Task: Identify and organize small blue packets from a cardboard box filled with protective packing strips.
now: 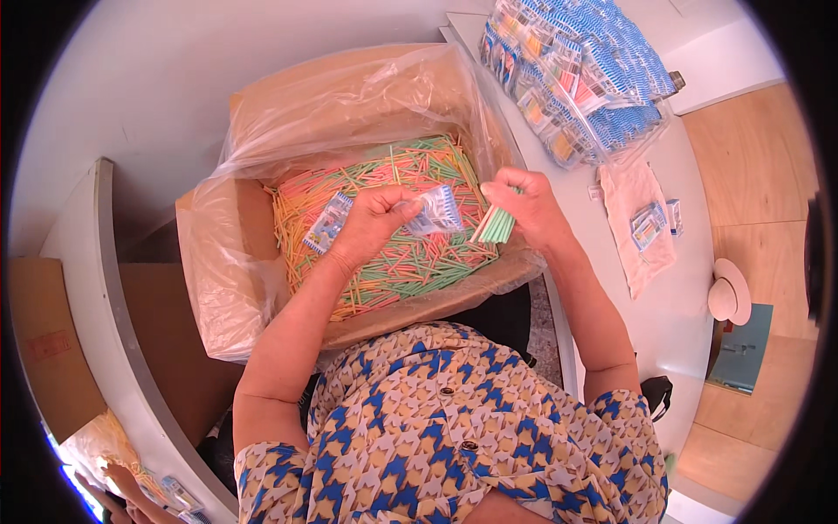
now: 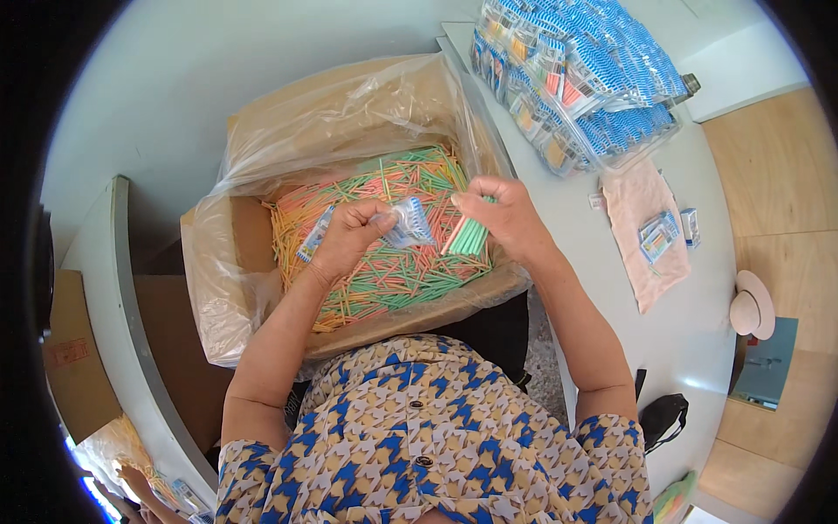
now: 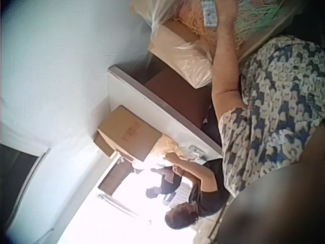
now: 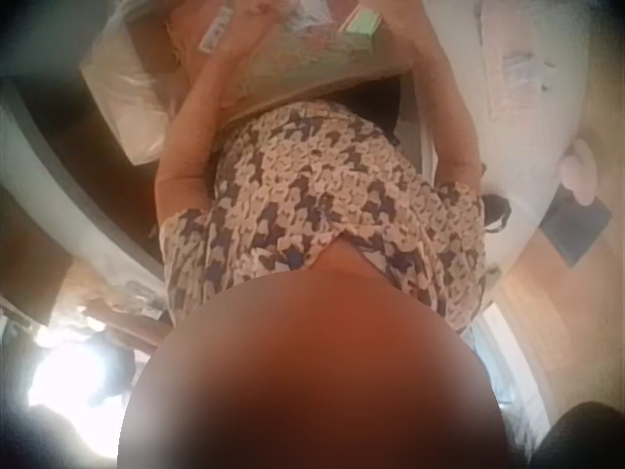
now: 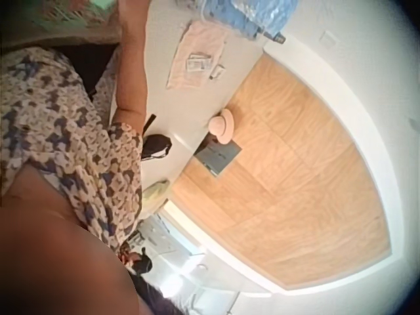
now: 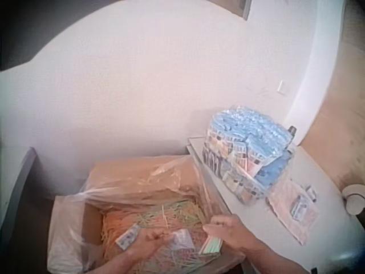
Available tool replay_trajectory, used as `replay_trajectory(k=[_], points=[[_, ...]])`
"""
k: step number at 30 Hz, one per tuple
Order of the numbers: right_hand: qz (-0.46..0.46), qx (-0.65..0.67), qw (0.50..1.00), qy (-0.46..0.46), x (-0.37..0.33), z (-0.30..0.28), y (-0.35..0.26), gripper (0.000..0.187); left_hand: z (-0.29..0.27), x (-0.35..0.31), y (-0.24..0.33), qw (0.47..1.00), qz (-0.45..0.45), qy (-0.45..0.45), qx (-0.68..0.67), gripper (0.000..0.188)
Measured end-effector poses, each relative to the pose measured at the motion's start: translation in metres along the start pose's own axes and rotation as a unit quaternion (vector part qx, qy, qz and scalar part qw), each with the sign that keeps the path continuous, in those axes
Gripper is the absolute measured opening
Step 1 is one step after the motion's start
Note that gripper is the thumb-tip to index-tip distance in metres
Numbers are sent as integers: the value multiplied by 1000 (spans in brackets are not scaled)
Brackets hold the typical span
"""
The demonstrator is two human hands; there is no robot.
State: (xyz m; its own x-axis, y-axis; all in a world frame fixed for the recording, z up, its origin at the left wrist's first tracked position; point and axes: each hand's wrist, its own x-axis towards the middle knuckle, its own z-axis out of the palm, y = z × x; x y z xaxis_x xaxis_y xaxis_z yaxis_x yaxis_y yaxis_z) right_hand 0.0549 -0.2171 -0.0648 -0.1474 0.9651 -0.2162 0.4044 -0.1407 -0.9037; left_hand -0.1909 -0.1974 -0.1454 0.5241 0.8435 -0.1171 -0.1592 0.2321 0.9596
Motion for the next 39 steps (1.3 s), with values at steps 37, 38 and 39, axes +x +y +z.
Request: replay_trajectory(k=[37,38,39], points=[[-148,-75,977,135,-44,2,0,27,-8,1,17,981,-26,13,192,25],[-139,-93,976,138,-57,-25,-2,25,-36,-1,-6,954,-12,78,289,25],[-147,-101,965,190,-69,-56,11,27,-56,-4,-9,889,7,108,445,26]])
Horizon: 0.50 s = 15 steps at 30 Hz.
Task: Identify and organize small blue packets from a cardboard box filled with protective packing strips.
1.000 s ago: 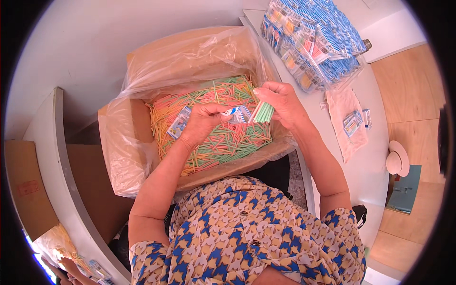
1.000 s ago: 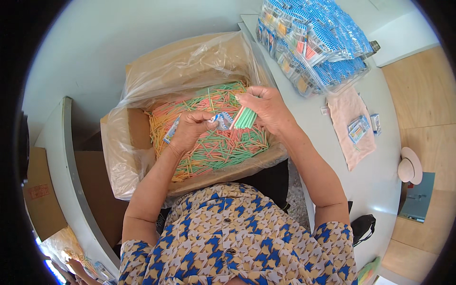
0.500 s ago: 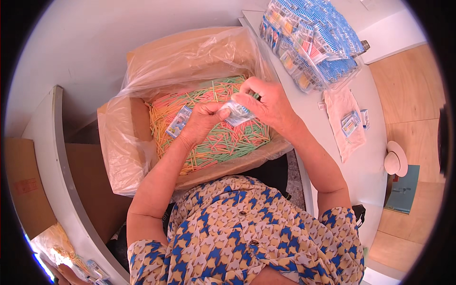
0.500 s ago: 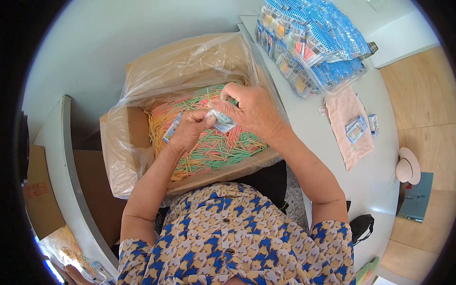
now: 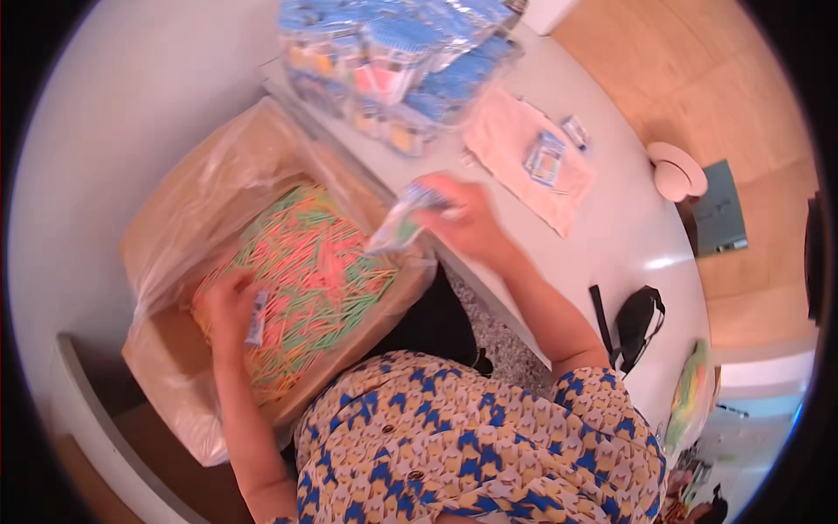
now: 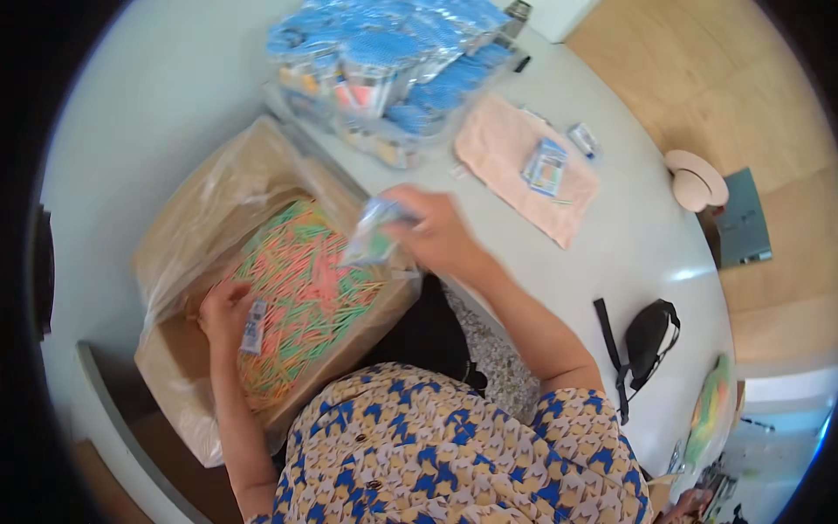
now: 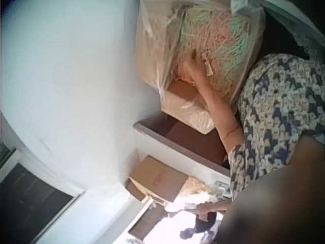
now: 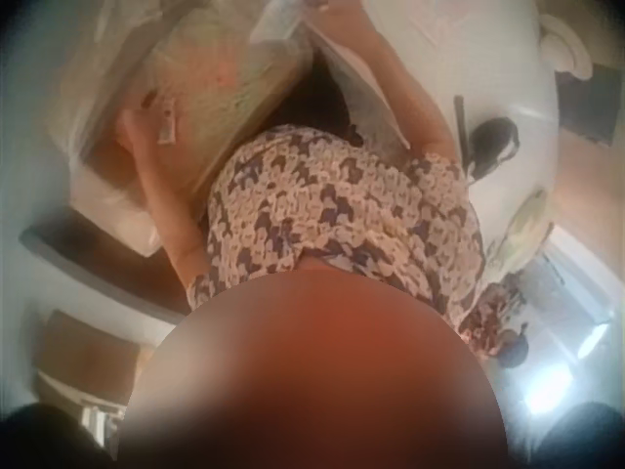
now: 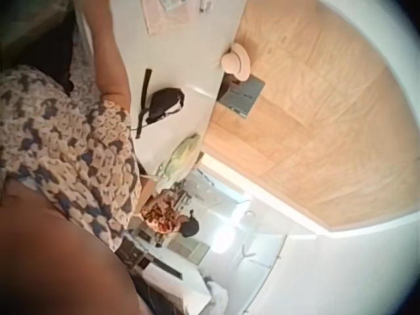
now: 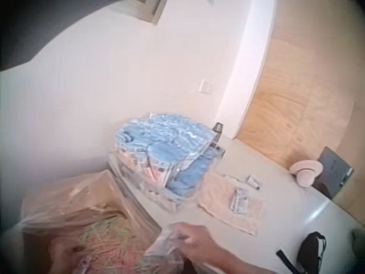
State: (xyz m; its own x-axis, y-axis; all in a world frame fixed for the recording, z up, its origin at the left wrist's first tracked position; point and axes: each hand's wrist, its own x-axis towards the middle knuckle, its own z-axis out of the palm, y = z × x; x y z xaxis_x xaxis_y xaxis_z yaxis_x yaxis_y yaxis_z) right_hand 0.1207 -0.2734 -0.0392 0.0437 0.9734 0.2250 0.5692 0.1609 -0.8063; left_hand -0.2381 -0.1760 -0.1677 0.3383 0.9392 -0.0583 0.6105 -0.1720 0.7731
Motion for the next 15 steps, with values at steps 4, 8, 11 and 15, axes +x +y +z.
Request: replay_trajectory(k=[4,8,11,15], points=[[120,-104,970,182,-21,-140,98,37,-9,-10,-10,915,-42,91,390,33],[149,-423,879,161,-45,-219,175,38,-3,-1,-32,941,-37,27,335,44],[78,-560,803,187,-59,-230,197,52,4,6,-44,939,-24,35,341,45],[-33,-519,800,301,-43,-163,119,46,3,9,-18,953,-171,5,251,36]])
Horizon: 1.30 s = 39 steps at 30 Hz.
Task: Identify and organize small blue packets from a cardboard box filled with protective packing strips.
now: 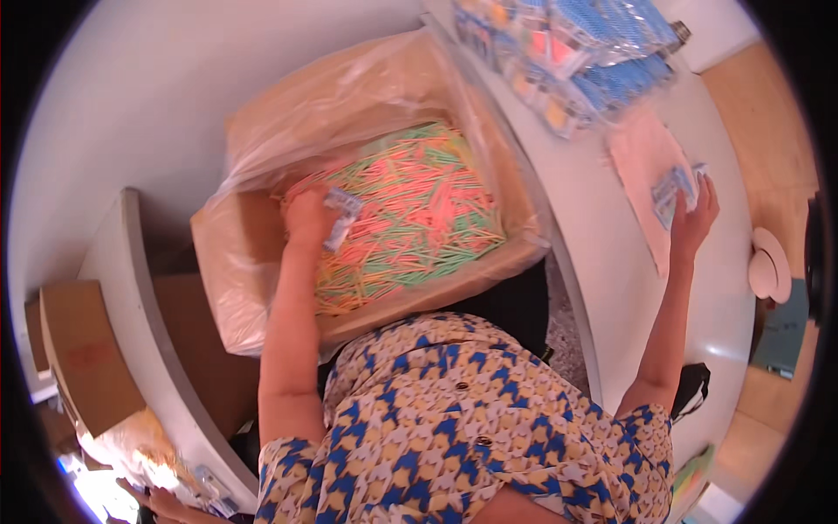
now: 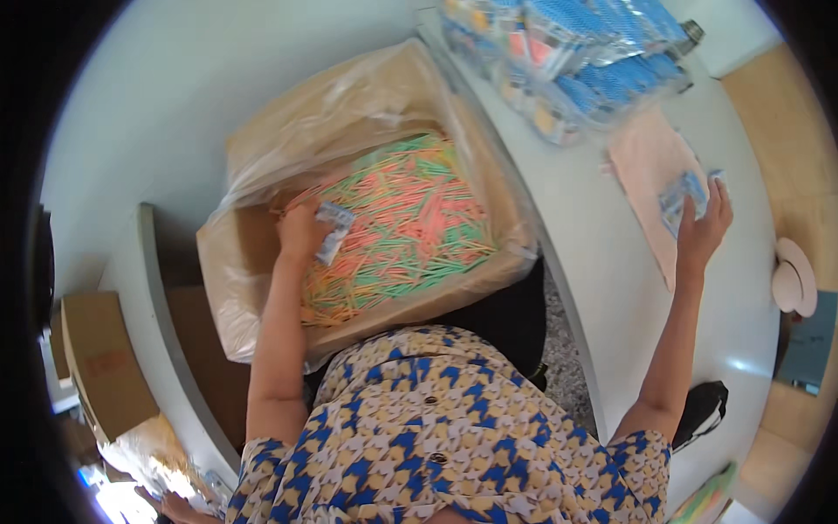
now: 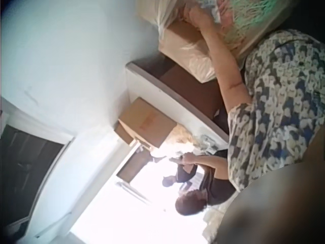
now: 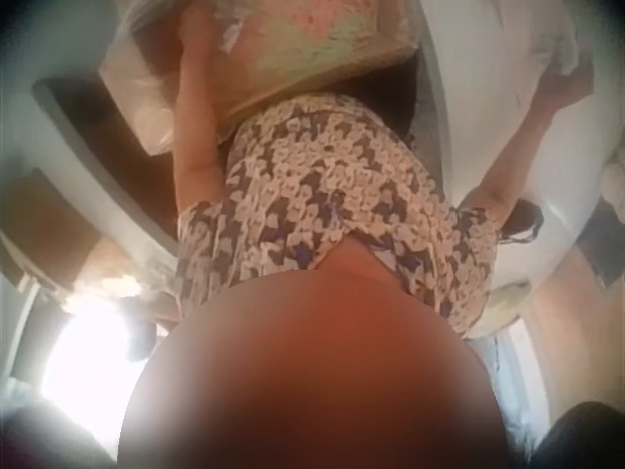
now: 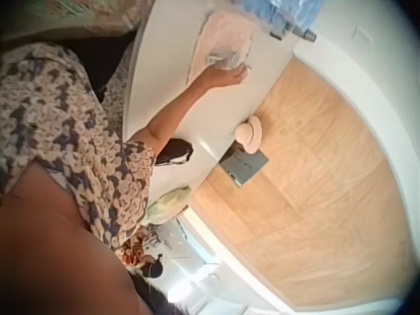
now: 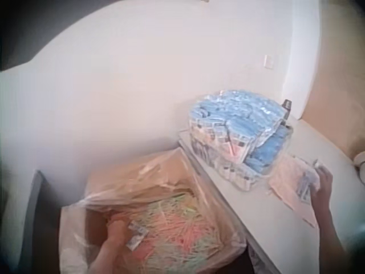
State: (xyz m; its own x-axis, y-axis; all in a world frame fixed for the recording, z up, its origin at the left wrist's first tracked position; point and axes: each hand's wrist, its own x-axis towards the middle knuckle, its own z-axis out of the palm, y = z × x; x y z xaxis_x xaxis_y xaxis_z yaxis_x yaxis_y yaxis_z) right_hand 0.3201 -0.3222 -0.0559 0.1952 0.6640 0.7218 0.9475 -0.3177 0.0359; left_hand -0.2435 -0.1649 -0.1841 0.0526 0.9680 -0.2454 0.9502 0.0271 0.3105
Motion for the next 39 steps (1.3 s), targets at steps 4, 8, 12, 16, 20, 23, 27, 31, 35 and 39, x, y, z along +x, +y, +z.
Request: replay_trajectory(k=[4,8,12,16,20,23,27,31,35,39], points=[[-173,175,969,32,5,-22,-122,33,-4,-10,-7,976,82,192,65,28],[-317,357,878,-39,-2,-28,-247,28,-12,-2,-14,994,49,95,-29,25],[-332,452,822,-97,0,-6,-307,26,-21,-8,-10,996,42,78,-17,32],[-294,498,800,-161,-1,12,-345,27,-14,-14,-15,981,110,159,3,29],[-297,510,781,-203,-8,37,-368,27,-32,-20,-1,984,72,152,-51,24],[-279,504,787,-222,-12,48,-390,22,-38,-17,3,973,63,52,-215,19],[-219,497,683,-488,2,63,-404,22,-33,-11,10,799,151,-73,-577,21],[-163,540,659,-499,26,64,-394,20,-34,-13,24,809,127,-131,-559,16],[-178,465,657,-566,30,66,-366,17,-28,-10,22,815,120,-127,-552,16],[-492,216,718,-442,-16,88,-326,32,-24,-8,25,773,96,-97,-620,18]])
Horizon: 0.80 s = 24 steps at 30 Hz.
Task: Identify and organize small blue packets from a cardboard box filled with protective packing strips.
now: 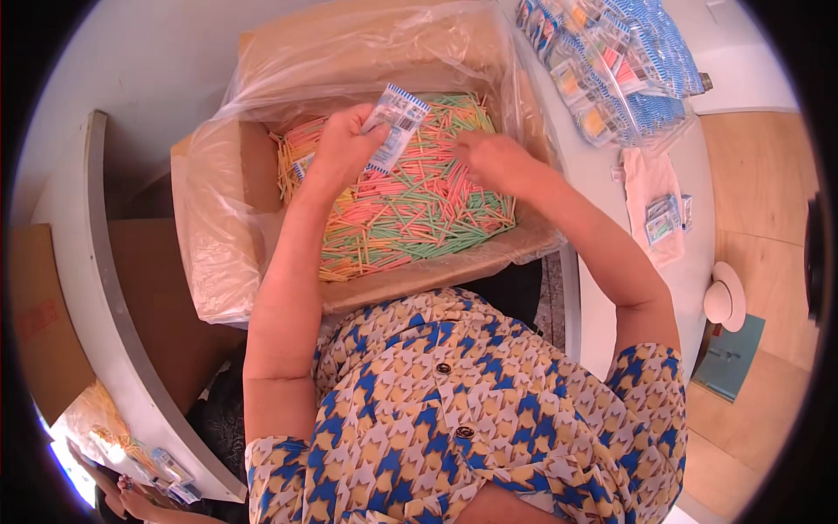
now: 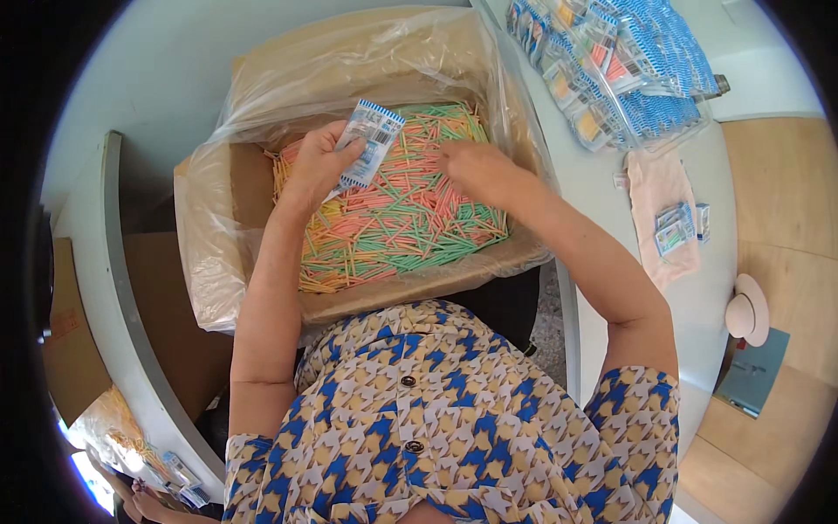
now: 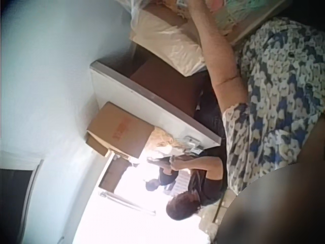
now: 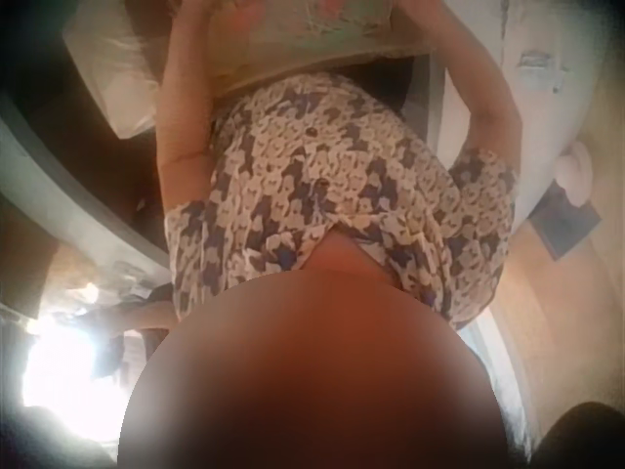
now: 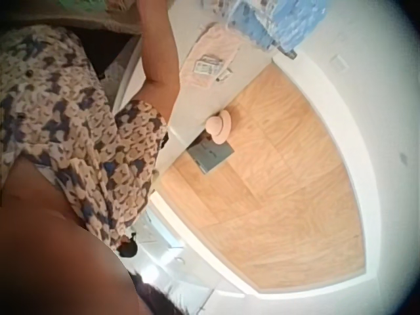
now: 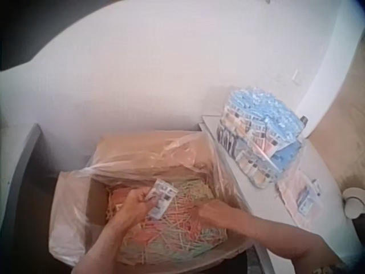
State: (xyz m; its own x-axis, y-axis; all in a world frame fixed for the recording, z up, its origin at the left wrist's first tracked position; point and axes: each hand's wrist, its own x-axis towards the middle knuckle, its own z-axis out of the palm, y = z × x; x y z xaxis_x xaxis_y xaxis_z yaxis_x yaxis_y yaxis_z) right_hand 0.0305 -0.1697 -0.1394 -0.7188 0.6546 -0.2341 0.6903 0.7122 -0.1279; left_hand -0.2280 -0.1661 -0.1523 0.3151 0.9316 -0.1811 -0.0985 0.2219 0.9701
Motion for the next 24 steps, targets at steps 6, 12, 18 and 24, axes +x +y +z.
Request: replay_trajectory(k=[6,12,18,24], points=[[-34,-58,998,-11,-3,27,-6,29,6,1,1,999,-8,6,-32,18],[-104,-86,991,-14,5,25,-2,16,7,5,-3,999,-24,-24,-18,17],[-82,-19,996,27,7,22,7,8,4,5,-3,998,-27,-31,-56,17],[149,373,913,69,-4,-13,8,11,7,-1,3,998,-38,-28,-35,17]])
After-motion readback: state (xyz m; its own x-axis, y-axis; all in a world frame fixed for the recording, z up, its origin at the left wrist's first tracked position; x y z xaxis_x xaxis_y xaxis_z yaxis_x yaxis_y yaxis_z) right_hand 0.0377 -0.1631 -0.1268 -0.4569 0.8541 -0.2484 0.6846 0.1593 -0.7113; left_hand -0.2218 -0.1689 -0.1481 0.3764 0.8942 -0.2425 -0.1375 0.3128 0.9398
